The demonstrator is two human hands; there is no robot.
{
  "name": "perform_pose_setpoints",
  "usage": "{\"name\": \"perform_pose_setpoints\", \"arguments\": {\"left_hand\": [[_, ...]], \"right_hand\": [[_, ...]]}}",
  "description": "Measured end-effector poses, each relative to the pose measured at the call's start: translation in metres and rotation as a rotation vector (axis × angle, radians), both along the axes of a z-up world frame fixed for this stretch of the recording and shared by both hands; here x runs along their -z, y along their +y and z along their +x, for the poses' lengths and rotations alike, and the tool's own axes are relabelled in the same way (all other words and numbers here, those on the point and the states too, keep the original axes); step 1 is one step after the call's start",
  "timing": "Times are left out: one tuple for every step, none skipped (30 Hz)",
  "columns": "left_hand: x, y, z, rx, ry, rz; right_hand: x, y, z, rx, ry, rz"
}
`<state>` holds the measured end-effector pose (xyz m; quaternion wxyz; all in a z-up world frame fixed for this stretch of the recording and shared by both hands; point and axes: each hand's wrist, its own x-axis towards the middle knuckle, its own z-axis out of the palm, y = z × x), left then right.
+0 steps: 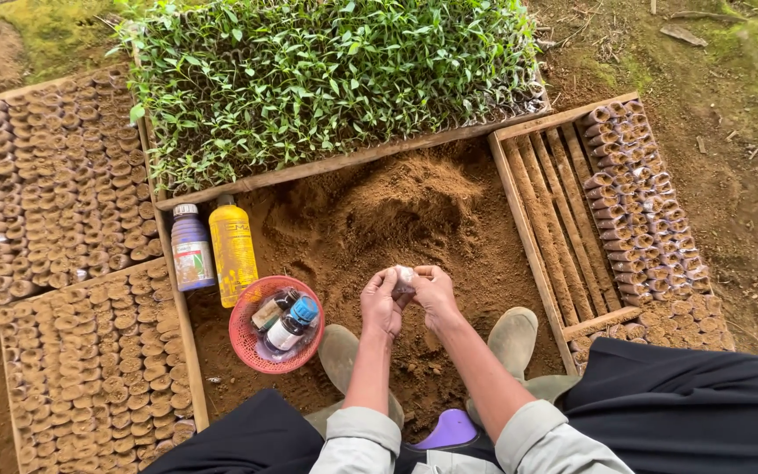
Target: Filling seedling trays with soil and placing seeds into the prepared cells.
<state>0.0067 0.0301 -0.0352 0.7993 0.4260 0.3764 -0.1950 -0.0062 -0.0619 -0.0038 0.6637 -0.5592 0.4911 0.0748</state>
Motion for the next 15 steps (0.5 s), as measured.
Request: {"name": "perform_pose_setpoints", "arguments": {"left_hand": [[0.008, 0.002, 0.0, -0.017, 0.014, -0.019], [0.016, 0.003, 0.0, -0.036, 0.031, -0.038], [0.022, 0.005, 0.0, -0.039, 0.038, -0.043], [0.028, 0.007, 0.0, -0.077, 0.052, -0.051], [0.034, 0.009, 0.0, -0.115, 0.066, -0.058], [0.04, 0.012, 0.002, -0.122, 0.072, -0.059], [0.046, 0.014, 0.003, -0.14, 0.079, -0.066], [0.051, 0.017, 0.005, -0.16, 0.086, -0.069], [0.043, 0.019, 0.007, -0.169, 0.091, -0.068], [0.035, 0.021, 0.01, -0.183, 0.095, -0.068], [0.026, 0.021, 0.013, -0.196, 0.098, -0.067], [0.026, 0.025, 0.013, -0.201, 0.099, -0.063], [0.025, 0.027, 0.012, -0.209, 0.103, -0.064], [0.025, 0.03, 0.014, -0.218, 0.102, -0.065], [0.029, 0.031, 0.013, -0.223, 0.099, -0.061]], "right_hand": [[0.006, 0.001, 0.001, 0.018, -0.017, 0.023], [0.013, 0.001, 0.002, 0.034, -0.03, 0.047], [0.006, 0.002, 0.003, 0.032, -0.023, 0.041], [0.0, 0.003, 0.005, 0.024, -0.043, 0.05], [-0.006, 0.004, 0.006, 0.016, -0.062, 0.058], [-0.005, 0.003, 0.009, 0.01, -0.056, 0.057], [-0.003, 0.002, 0.011, -0.036, -0.069, -0.057], [-0.002, 0.001, 0.014, -0.085, -0.082, -0.168], [0.019, -0.008, 0.016, -0.095, -0.078, -0.166], [0.04, -0.016, 0.018, -0.255, -0.05, -0.402], [0.061, -0.025, 0.021, -0.416, -0.023, -0.638], [0.069, -0.025, 0.027, -0.42, -0.023, -0.633], [0.077, -0.026, 0.033, -0.597, -0.085, -0.766], [0.085, -0.026, 0.04, -0.773, -0.154, -0.898], [0.086, -0.022, 0.045, -0.776, -0.16, -0.895]]}}
